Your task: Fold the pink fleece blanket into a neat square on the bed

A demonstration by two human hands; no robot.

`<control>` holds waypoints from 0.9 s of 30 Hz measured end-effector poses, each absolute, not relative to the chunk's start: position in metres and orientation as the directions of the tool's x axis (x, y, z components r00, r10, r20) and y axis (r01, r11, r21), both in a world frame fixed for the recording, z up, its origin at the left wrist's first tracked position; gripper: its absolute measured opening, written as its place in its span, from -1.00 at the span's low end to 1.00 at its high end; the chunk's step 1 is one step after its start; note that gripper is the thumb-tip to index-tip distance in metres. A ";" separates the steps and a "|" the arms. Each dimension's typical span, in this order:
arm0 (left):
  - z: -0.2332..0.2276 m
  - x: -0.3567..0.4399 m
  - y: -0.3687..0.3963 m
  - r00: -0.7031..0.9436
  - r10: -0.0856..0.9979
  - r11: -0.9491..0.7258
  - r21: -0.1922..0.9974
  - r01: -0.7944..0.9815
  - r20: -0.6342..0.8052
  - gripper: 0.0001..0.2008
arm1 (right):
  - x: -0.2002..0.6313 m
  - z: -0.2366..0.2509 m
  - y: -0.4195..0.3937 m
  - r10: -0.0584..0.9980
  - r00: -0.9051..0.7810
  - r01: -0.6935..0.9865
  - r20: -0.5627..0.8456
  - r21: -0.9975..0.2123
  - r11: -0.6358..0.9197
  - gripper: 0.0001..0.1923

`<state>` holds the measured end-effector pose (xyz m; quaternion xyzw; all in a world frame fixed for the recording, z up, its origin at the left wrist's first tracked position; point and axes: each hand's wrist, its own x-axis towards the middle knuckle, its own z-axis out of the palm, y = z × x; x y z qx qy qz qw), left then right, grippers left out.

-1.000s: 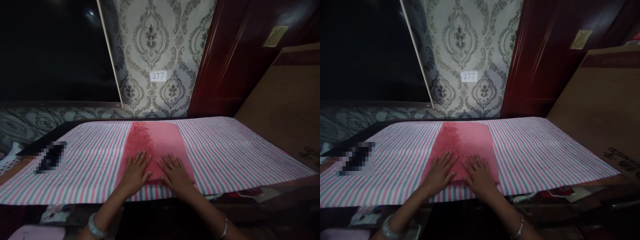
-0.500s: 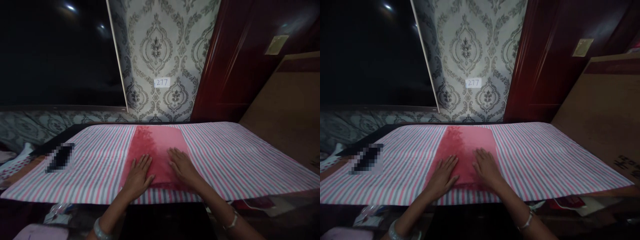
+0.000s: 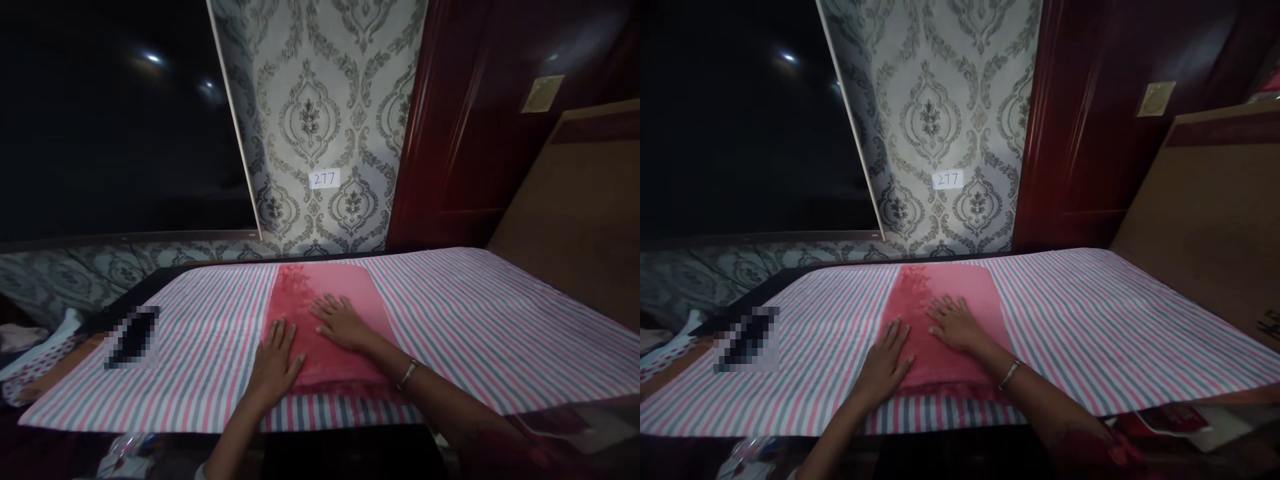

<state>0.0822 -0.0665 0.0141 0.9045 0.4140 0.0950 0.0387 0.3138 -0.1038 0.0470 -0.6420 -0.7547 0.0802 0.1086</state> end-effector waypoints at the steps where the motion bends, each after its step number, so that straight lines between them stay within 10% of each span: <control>1: 0.015 0.082 -0.066 0.645 0.751 -0.661 0.155 0.734 0.143 -0.34 | 0.324 0.043 -0.107 0.993 -0.097 0.961 0.068 -0.251 0.112 -0.40; 10: 0.007 0.078 -0.059 0.655 0.729 -0.682 0.305 0.665 0.200 -0.36 | 0.413 -0.009 -0.151 0.910 0.410 0.818 0.056 -0.465 -0.340 -0.35; 14: 0.015 0.067 -0.048 0.464 0.846 -0.507 0.667 0.546 0.263 -0.29 | 0.420 -0.027 -0.172 0.867 0.477 0.630 0.142 -0.744 -0.224 -0.28; 17: 0.027 0.058 -0.034 0.274 0.962 -0.088 0.958 0.271 0.011 -0.24 | 0.415 -0.034 -0.182 0.822 0.555 0.413 0.131 -0.901 -0.135 -0.23; 21: 0.043 0.054 -0.015 0.331 0.900 0.286 0.957 0.046 -0.285 -0.28 | 0.412 -0.033 -0.182 0.799 0.597 0.224 0.065 -0.971 -0.088 -0.20; 27: 0.057 0.071 0.005 0.464 0.842 0.265 0.960 0.090 -0.276 -0.49 | 0.417 -0.019 -0.165 0.805 0.577 -0.139 -0.135 -0.988 -0.066 -0.29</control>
